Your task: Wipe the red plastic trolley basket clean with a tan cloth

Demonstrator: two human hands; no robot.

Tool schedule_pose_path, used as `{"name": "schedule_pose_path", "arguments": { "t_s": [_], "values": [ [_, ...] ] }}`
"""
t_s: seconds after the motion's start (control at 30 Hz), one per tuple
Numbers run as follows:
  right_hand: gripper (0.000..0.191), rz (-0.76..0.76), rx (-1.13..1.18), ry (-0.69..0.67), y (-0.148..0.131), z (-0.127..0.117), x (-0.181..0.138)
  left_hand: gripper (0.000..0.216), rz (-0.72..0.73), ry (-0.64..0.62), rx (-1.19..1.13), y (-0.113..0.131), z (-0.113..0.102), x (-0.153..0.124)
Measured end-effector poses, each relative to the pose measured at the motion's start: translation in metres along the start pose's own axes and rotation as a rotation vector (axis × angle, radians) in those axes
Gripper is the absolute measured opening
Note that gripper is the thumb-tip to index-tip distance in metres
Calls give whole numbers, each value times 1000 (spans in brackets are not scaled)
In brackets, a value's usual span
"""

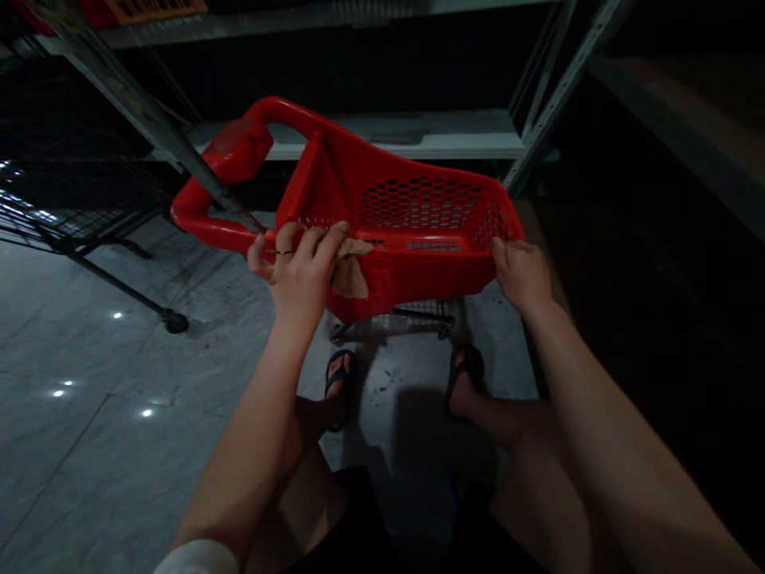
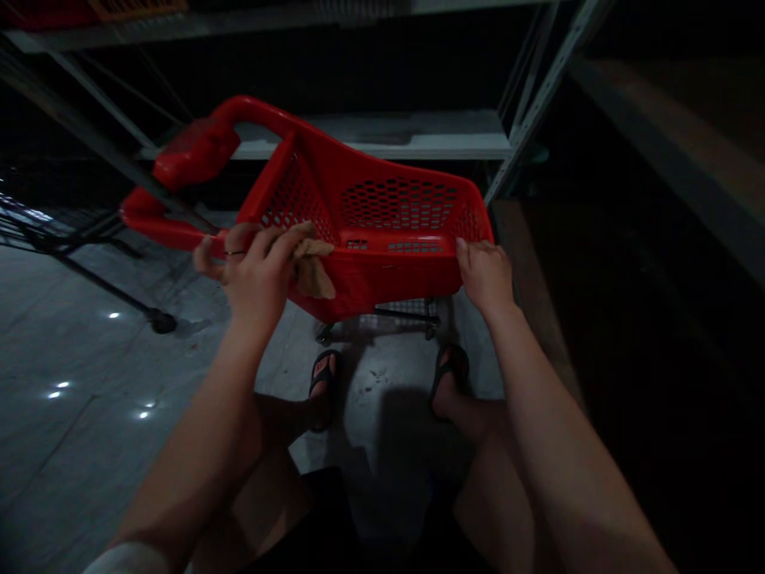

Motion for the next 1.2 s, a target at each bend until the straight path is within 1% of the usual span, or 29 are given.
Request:
{"name": "schedule_pose_path", "arguments": {
  "t_s": [0.07, 0.13, 0.2, 0.23, 0.3, 0.37, 0.5, 0.57, 0.63, 0.67, 0.73, 0.8, 0.83, 0.9, 1.03, 1.1, 1.17, 1.2],
  "values": [
    [66, -40, 68, 26, -3, 3, -1, 31, -25, 41, 30, -14, -17, 5],
    [62, -58, 110, 30, -8, 9, -1, 30, -36, 75, 65, -22, -27, 9],
    [61, -55, 114, 13, -15, 13, 0, 29, -35, 93, 104, -24, -28, 12],
    [61, -56, 115, 5, -19, 14, 0, 28, -25, 92, 115, -22, -25, 12],
    [60, -62, 116, 2, -26, 15, -2, 23, 8, 79, 108, -13, -11, 10],
    [60, -65, 109, 8, -34, 14, -4, 19, 41, 49, 81, 4, 12, 3],
    [62, -76, 88, 2, -45, 16, -5, 21, 89, -54, 67, 57, 67, -23],
    [61, -74, 79, -13, -48, 18, -2, 24, 104, -117, 50, 83, 88, -34],
    [58, -69, 75, -18, -50, 21, 0, 26, 109, -161, 38, 101, 101, -40],
    [57, -69, 78, -15, -50, 23, 2, 28, 118, -176, 39, 105, 104, -41],
    [57, -87, 89, -3, -49, 24, 3, 30, 166, -200, 47, 105, 104, -39],
    [54, -124, 104, 15, -46, 24, 4, 31, 225, -205, 55, 93, 97, -34],
    [52, -144, 110, 25, -45, 24, 4, 32, 239, -195, 57, 83, 91, -31],
    [49, -178, 124, 47, -42, 24, 3, 34, 214, -150, 61, 56, 74, -23],
    [47, -225, 154, 94, -40, 26, 2, 35, 24, -49, 87, -13, 24, -4],
    [45, -232, 166, 109, -41, 28, 1, 38, -82, 10, 105, -43, -2, 5],
    [45, -225, 168, 111, -42, 30, 0, 38, -157, 72, 101, -62, -19, 11],
    [47, -219, 166, 108, -43, 30, -1, 37, -181, 97, 85, -67, -24, 13]
  ]
}}
Point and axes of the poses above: each hand's wrist, its own x-axis towards the middle knuckle, its own z-axis out of the palm, y = z × x, the point moved 3 cm from there along x, towards the middle knuckle, and after that the axes turned 12 degrees about -z, right-handed, at the moved point
